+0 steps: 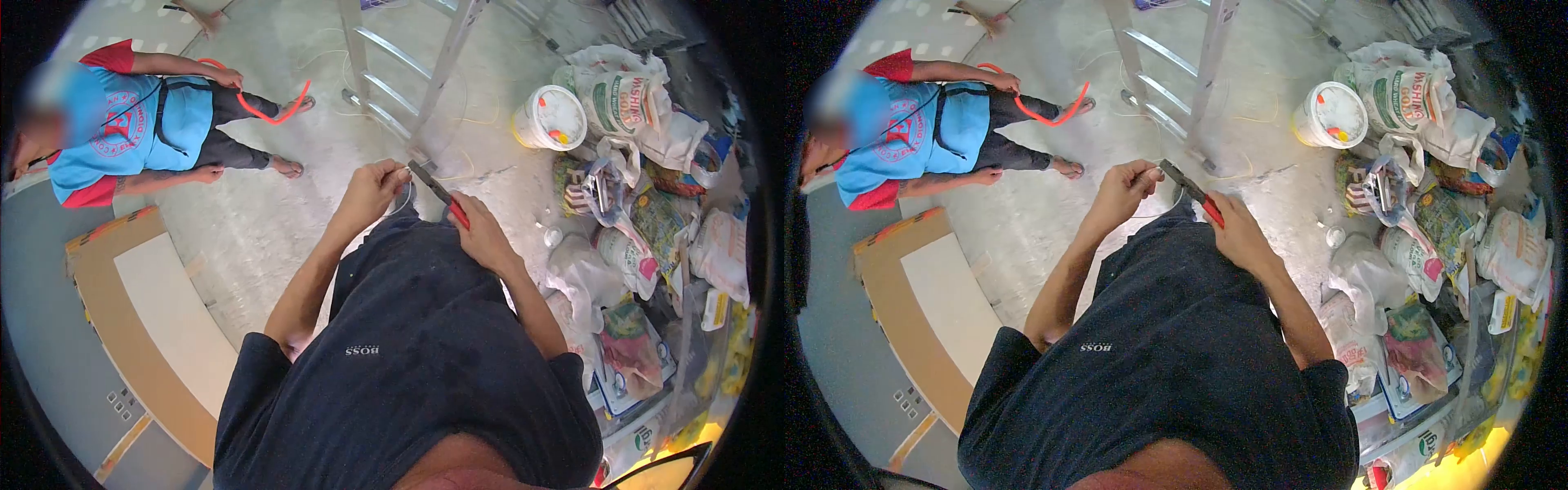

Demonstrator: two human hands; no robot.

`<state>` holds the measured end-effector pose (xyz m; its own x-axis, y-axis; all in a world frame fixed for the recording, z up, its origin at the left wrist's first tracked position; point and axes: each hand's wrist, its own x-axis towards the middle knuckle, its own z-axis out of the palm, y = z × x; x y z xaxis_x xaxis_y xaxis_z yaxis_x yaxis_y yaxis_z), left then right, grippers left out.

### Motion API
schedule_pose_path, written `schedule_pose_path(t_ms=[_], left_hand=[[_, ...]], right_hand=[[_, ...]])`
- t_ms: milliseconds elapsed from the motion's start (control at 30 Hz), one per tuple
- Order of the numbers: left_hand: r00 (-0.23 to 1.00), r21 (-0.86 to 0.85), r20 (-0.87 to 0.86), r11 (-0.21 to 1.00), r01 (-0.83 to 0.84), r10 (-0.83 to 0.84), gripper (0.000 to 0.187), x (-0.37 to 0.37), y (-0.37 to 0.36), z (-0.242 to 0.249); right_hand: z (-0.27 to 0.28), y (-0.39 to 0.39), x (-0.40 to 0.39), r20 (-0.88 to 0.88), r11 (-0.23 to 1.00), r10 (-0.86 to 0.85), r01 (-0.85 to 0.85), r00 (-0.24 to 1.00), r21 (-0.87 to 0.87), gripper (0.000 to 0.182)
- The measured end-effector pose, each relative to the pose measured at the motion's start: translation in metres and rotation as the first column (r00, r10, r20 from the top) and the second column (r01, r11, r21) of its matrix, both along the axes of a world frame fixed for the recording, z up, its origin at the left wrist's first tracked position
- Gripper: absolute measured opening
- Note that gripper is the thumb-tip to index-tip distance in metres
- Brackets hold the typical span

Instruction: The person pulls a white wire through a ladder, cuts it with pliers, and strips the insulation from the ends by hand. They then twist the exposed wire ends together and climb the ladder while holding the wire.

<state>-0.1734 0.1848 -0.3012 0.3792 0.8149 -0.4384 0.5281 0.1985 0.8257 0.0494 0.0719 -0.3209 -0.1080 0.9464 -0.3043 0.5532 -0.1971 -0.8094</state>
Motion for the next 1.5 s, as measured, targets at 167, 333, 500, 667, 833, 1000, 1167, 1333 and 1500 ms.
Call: schedule_pose_path(t_ms=[167,333,500,667,833,1000,1167,1333,1500], left_hand=[[0.967,-0.140,0.254,0.990,0.014,0.023,0.027,-0.007,-0.001,0.023],[0.959,-0.225,0.282,0.973,0.061,0.004,0.027,-0.010,-0.001,0.052],[0.956,-0.275,0.291,0.955,0.113,-0.030,0.025,-0.012,-0.008,0.071],[0.960,-0.304,0.281,0.947,0.102,-0.013,0.025,-0.015,-0.016,0.080],[0.945,-0.334,0.327,0.937,0.105,0.011,0.025,-0.022,-0.024,0.075],[0.937,-0.339,0.349,0.932,0.127,0.000,0.029,-0.025,-0.029,0.076],[0.924,-0.360,0.383,0.923,0.135,0.014,0.029,-0.024,-0.033,0.077],[0.929,-0.334,0.369,0.934,0.125,0.008,0.029,-0.022,-0.039,0.079],[0.935,-0.319,0.354,0.940,0.122,-0.001,0.030,-0.020,-0.043,0.080]], right_hand=[[-0.019,0.009,0.007,-0.145,0.993,0.086,-0.072,0.986,0.095,0.053],[-0.040,0.022,0.002,-0.248,0.956,0.145,-0.071,0.958,0.284,0.063],[-0.045,0.031,-0.004,-0.171,0.850,0.232,-0.114,0.958,0.513,0.073],[-0.034,0.034,-0.008,-0.138,0.851,0.256,-0.155,0.957,0.501,0.078],[-0.037,0.032,-0.006,-0.107,0.828,0.264,-0.168,0.959,0.534,0.082],[-0.036,0.035,-0.002,-0.064,0.782,0.297,-0.205,0.953,0.588,0.083],[-0.034,0.035,0.000,-0.066,0.777,0.307,-0.210,0.949,0.593,0.080],[-0.043,0.034,0.000,-0.084,0.769,0.282,-0.173,0.956,0.615,0.072],[-0.050,0.033,0.003,-0.114,0.765,0.288,-0.157,0.951,0.625,0.068]])
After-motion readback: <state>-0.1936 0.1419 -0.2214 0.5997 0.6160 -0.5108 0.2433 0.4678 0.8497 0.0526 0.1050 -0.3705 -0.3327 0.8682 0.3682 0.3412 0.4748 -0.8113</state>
